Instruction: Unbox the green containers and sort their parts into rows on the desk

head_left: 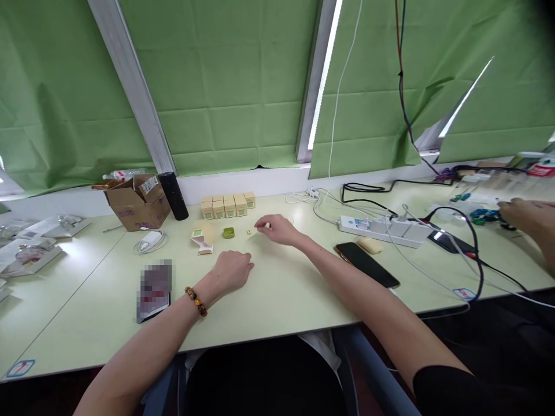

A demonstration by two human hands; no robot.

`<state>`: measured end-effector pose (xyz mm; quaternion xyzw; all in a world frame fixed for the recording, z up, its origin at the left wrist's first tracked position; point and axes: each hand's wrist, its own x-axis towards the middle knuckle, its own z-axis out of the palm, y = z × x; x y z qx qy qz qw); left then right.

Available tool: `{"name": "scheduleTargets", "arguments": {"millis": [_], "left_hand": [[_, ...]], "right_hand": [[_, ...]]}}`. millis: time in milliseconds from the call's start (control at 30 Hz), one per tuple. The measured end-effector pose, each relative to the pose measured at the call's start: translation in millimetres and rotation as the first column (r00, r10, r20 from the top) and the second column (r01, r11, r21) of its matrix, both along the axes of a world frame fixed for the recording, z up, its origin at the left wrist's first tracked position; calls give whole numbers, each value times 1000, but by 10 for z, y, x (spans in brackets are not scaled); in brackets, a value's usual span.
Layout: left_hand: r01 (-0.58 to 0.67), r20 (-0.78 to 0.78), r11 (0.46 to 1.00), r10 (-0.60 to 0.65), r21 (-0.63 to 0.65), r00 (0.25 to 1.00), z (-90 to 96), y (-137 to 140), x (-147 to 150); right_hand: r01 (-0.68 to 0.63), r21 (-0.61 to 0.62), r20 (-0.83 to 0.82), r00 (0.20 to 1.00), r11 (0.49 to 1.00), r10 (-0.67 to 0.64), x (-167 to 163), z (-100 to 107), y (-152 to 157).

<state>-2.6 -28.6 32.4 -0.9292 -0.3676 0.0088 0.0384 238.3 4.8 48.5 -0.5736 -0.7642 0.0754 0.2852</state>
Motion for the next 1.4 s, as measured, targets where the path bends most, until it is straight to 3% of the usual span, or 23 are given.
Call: {"name": "scheduleTargets", "arguments": {"millis": [100, 233, 667, 833, 1000, 1400], "left_hand": [[9, -12, 1000, -9, -2, 1000, -16, 5, 4], [41, -9, 999, -41, 4, 999, -17, 14, -10], [76, -12, 997, -76, 3, 997, -41, 53, -15], [72, -27, 997, -72, 5, 997, -68, 71, -6], [54, -46, 999, -54, -2, 998, -57, 64, 9], [70, -21, 997, -70, -12, 997, -53, 53, -6]], "right_hand": [[209, 46, 198, 956, 977, -214, 90, 216, 325], [309, 65, 265, 911, 949, -315, 200, 371, 754], [442, -18, 421, 817, 897, -394, 39, 68, 1504], [454, -13, 425, 809, 891, -406, 6, -32, 1588], [361, 81, 431, 828, 929, -360, -38, -69, 1583], [341, 141, 374, 851, 929, -369, -141, 69, 1411]]}}
